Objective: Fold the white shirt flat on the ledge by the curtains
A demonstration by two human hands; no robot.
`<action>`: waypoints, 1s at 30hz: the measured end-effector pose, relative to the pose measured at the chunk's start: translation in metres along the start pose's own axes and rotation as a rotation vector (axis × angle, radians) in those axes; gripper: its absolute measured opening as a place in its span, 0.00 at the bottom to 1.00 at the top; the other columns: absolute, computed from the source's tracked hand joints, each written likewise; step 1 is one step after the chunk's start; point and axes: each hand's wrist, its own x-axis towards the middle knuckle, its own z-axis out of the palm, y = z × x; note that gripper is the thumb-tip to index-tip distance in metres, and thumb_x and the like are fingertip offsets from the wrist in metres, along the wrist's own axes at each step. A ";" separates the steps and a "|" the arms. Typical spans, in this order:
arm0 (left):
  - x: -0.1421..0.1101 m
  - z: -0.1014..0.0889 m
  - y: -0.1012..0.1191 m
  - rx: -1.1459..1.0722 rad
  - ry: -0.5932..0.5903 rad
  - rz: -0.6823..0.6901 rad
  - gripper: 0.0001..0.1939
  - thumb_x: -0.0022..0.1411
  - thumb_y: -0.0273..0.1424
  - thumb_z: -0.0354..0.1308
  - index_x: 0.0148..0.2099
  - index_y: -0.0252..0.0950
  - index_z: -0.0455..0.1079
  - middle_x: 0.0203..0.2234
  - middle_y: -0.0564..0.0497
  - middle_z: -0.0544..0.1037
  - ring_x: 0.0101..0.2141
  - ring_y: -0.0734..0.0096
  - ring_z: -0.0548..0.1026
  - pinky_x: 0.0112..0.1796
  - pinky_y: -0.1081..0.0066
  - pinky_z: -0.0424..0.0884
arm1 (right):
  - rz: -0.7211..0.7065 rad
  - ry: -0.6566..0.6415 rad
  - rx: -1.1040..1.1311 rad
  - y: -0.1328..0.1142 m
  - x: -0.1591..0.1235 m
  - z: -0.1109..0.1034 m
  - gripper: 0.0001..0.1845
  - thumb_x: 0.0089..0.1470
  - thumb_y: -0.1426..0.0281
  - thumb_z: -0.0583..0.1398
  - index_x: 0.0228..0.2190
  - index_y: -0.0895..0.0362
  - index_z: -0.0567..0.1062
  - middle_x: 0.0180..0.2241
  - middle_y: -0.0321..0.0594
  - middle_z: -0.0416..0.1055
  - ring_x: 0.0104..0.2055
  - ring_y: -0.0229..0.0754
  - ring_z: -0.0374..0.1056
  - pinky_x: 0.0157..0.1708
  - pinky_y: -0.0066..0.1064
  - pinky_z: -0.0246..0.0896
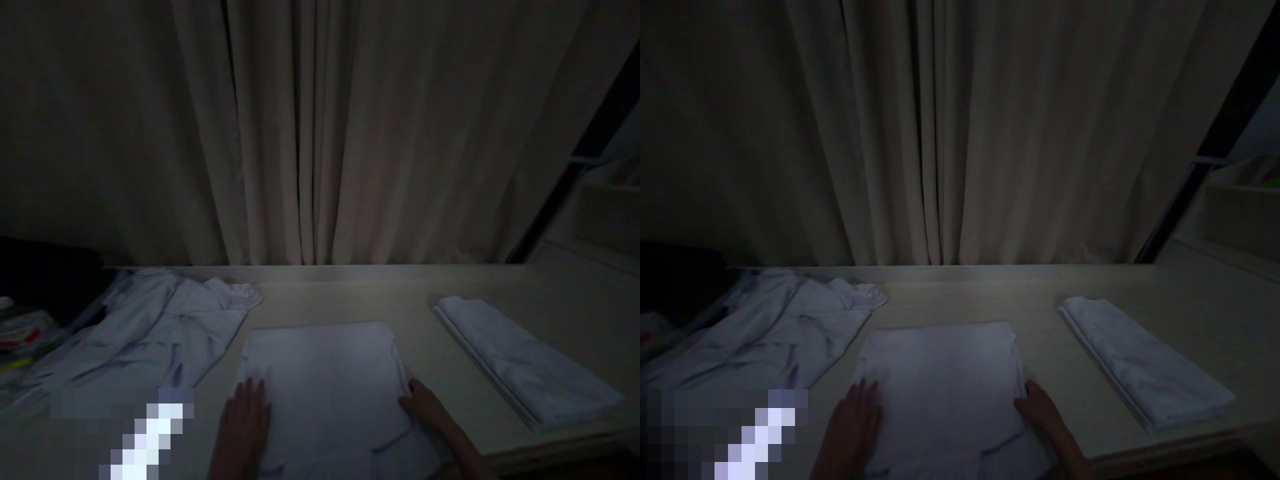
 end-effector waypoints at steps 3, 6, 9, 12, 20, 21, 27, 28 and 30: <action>-0.012 -0.003 0.045 0.019 -0.038 0.307 0.23 0.63 0.38 0.45 0.59 0.40 0.60 0.56 0.41 0.68 0.56 0.53 0.66 0.52 0.52 0.69 | -0.015 0.001 0.025 0.005 -0.003 -0.001 0.15 0.49 0.68 0.56 0.39 0.62 0.69 0.43 0.52 0.72 0.44 0.46 0.69 0.41 0.31 0.60; -0.030 -0.008 0.075 -0.022 -0.031 0.574 0.23 0.62 0.42 0.48 0.59 0.46 0.59 0.56 0.46 0.69 0.54 0.56 0.69 0.49 0.54 0.72 | -0.027 0.001 0.044 0.010 -0.009 -0.007 0.17 0.51 0.67 0.55 0.42 0.63 0.68 0.43 0.52 0.72 0.44 0.47 0.69 0.42 0.32 0.59; -0.050 -0.015 0.078 -0.043 0.036 0.609 0.27 0.60 0.43 0.52 0.60 0.44 0.57 0.56 0.44 0.69 0.54 0.54 0.69 0.48 0.54 0.73 | -0.035 0.137 0.034 0.009 -0.028 -0.012 0.21 0.53 0.66 0.53 0.47 0.62 0.64 0.44 0.51 0.70 0.45 0.47 0.68 0.44 0.34 0.59; -0.073 -0.024 0.064 -0.145 0.040 0.533 0.22 0.58 0.41 0.55 0.54 0.43 0.64 0.48 0.45 0.76 0.48 0.59 0.74 0.44 0.61 0.75 | -0.160 0.311 0.012 -0.006 -0.064 0.000 0.17 0.54 0.67 0.51 0.46 0.58 0.66 0.43 0.48 0.68 0.46 0.47 0.66 0.46 0.35 0.59; -0.103 -0.027 0.041 -0.171 -0.184 0.396 0.18 0.50 0.24 0.60 0.44 0.44 0.69 0.39 0.50 0.77 0.38 0.64 0.75 0.37 0.68 0.74 | -0.657 0.018 0.042 -0.056 -0.134 0.078 0.19 0.46 0.74 0.61 0.42 0.50 0.71 0.48 0.39 0.67 0.50 0.46 0.60 0.50 0.35 0.55; -0.101 -0.026 0.043 -0.164 -0.217 0.387 0.16 0.51 0.23 0.59 0.42 0.44 0.70 0.37 0.50 0.78 0.37 0.65 0.75 0.36 0.68 0.73 | -0.656 0.021 0.024 -0.059 -0.133 0.082 0.16 0.46 0.73 0.61 0.40 0.50 0.72 0.46 0.39 0.68 0.48 0.45 0.61 0.48 0.35 0.55; -0.084 -0.040 0.056 -0.323 -0.447 0.288 0.09 0.61 0.28 0.48 0.35 0.41 0.69 0.36 0.49 0.75 0.37 0.66 0.73 0.37 0.68 0.69 | -0.706 0.057 0.022 -0.064 -0.127 0.078 0.06 0.54 0.74 0.56 0.32 0.53 0.72 0.36 0.35 0.71 0.42 0.40 0.62 0.47 0.33 0.52; -0.082 -0.045 0.058 -0.379 -0.469 0.275 0.09 0.62 0.28 0.46 0.36 0.41 0.68 0.37 0.49 0.75 0.38 0.67 0.72 0.38 0.68 0.68 | -0.685 0.056 0.044 -0.064 -0.126 0.076 0.06 0.55 0.75 0.56 0.33 0.54 0.72 0.35 0.36 0.71 0.42 0.40 0.62 0.46 0.32 0.52; -0.076 -0.051 0.059 -0.498 -0.507 0.222 0.11 0.64 0.32 0.41 0.37 0.40 0.65 0.36 0.49 0.74 0.38 0.68 0.71 0.40 0.68 0.67 | -0.613 0.047 0.071 -0.065 -0.124 0.072 0.07 0.56 0.74 0.54 0.34 0.54 0.72 0.35 0.37 0.70 0.42 0.40 0.62 0.43 0.30 0.54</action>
